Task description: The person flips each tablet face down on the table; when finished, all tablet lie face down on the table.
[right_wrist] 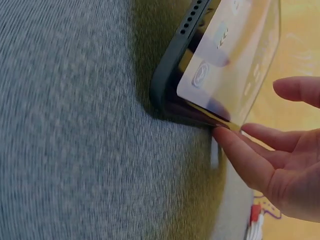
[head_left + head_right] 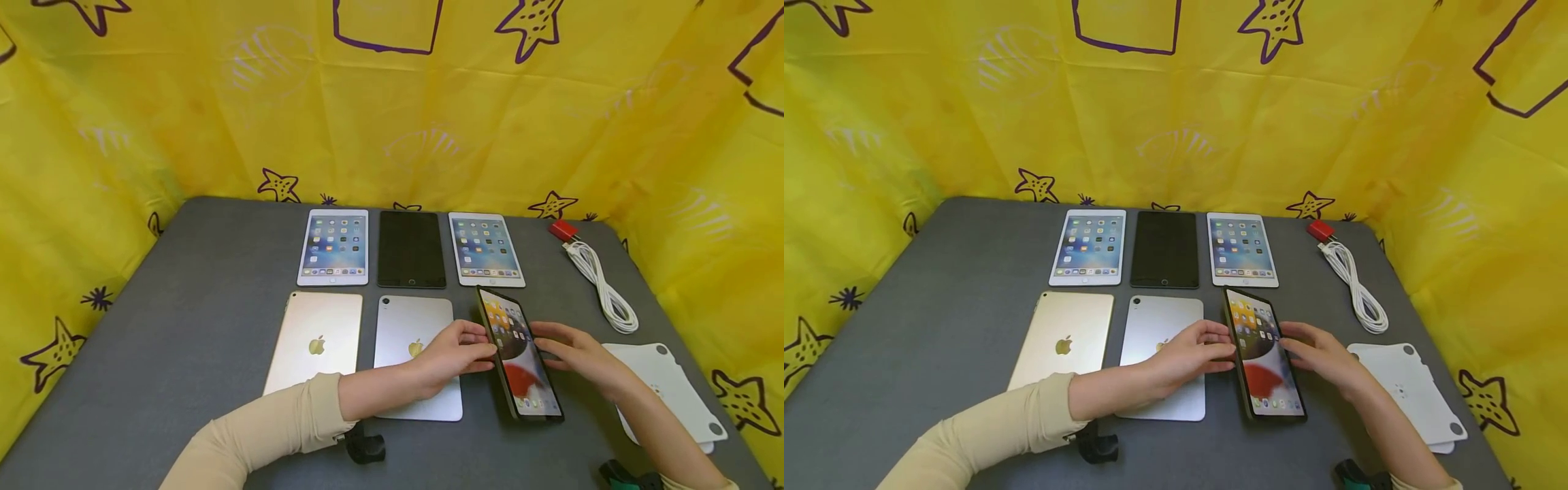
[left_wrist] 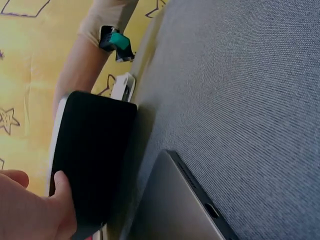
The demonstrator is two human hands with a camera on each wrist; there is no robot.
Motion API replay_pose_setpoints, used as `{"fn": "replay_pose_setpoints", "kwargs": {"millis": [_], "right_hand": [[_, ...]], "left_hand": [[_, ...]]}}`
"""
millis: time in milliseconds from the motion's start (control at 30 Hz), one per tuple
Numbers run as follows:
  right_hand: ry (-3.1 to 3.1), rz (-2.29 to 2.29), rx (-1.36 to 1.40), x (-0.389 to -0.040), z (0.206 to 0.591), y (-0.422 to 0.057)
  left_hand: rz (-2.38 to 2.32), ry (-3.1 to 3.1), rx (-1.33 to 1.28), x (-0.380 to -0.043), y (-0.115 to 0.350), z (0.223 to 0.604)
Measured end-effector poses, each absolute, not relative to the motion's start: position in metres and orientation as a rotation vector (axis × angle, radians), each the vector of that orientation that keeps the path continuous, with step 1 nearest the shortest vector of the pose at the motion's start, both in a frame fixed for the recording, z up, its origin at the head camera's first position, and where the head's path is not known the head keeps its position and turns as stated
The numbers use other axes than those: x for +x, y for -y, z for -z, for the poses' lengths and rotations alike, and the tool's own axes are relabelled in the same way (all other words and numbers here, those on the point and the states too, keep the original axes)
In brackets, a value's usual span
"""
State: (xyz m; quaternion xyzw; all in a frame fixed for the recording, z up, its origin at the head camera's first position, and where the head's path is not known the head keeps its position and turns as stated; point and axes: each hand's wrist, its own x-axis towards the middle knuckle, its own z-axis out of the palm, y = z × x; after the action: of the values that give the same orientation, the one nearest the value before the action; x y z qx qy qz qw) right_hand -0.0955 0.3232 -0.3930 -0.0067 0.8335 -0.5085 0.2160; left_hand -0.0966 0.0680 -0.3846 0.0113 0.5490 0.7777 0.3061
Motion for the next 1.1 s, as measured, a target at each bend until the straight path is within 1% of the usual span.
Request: {"fn": "replay_pose_setpoints", "kwargs": {"millis": [367, 567, 867, 1100], "right_hand": [[-2.163, 1.539, -0.003, -0.099, 0.393, -0.309], [-2.119, 1.548, -0.023, -0.102, 0.392, -0.298], [-2.038, 1.607, -0.046, -0.105, 0.395, -0.286], [-1.985, 1.613, -0.091, -0.106, 0.399, -0.279]], "left_hand": [[-2.114, -1.711, 0.193, -0.094, -0.069, 0.390], [-2.139, -1.699, 0.268, -0.095, -0.069, 0.386], [-2.180, -1.698, 0.285, -0.098, -0.072, 0.378], [-2.146, -1.813, 0.329, -0.098, -0.074, 0.375]]}}
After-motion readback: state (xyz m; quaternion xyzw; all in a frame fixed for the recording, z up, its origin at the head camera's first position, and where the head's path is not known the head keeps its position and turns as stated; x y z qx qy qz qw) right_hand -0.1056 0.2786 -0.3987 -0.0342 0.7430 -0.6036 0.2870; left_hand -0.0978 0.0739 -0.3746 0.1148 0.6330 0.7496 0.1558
